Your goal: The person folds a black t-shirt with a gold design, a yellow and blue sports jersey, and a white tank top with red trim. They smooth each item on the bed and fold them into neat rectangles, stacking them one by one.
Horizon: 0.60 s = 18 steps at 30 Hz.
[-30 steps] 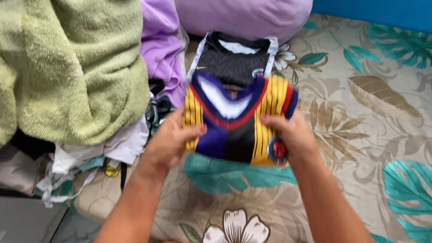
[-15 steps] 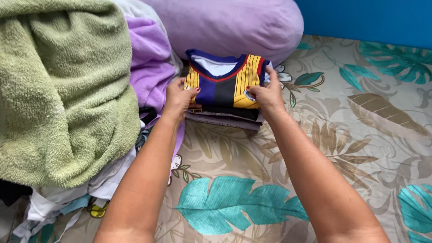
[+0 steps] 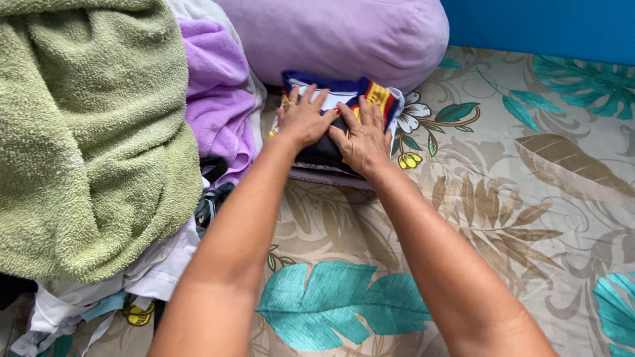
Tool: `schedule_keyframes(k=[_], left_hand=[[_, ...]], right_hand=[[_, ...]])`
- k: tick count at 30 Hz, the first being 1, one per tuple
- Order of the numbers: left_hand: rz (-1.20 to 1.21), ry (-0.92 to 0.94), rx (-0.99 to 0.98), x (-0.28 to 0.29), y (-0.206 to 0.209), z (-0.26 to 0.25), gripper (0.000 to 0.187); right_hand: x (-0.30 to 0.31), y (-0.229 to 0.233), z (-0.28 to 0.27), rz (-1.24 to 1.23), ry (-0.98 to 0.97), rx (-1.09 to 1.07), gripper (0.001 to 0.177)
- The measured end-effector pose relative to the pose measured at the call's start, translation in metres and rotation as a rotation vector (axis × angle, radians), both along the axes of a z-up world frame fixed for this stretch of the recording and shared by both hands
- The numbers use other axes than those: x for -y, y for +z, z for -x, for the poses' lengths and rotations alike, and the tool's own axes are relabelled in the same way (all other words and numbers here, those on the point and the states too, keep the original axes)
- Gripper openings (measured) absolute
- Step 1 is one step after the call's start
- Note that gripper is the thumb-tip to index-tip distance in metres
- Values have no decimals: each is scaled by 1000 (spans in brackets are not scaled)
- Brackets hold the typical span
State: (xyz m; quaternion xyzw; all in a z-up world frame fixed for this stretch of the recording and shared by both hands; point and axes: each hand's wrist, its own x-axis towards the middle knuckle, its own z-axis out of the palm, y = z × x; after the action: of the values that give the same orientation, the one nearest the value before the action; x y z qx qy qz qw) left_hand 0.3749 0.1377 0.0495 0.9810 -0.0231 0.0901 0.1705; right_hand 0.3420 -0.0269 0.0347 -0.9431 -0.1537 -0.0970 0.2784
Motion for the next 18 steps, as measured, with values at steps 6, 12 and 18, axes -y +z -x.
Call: schedule_keyframes(k=[6,12,18], left_hand=[[61,5,-266,1,7,-3,77],[-192,82,-164,13,18,5,62],[-255,-193,645,79,38,80,26]], right_hand=[[0,-7,-1,-24,-98,-139,75],[19,-11,20,-19,-8,-113,74],[83,22,73,-21,-26,14,54]])
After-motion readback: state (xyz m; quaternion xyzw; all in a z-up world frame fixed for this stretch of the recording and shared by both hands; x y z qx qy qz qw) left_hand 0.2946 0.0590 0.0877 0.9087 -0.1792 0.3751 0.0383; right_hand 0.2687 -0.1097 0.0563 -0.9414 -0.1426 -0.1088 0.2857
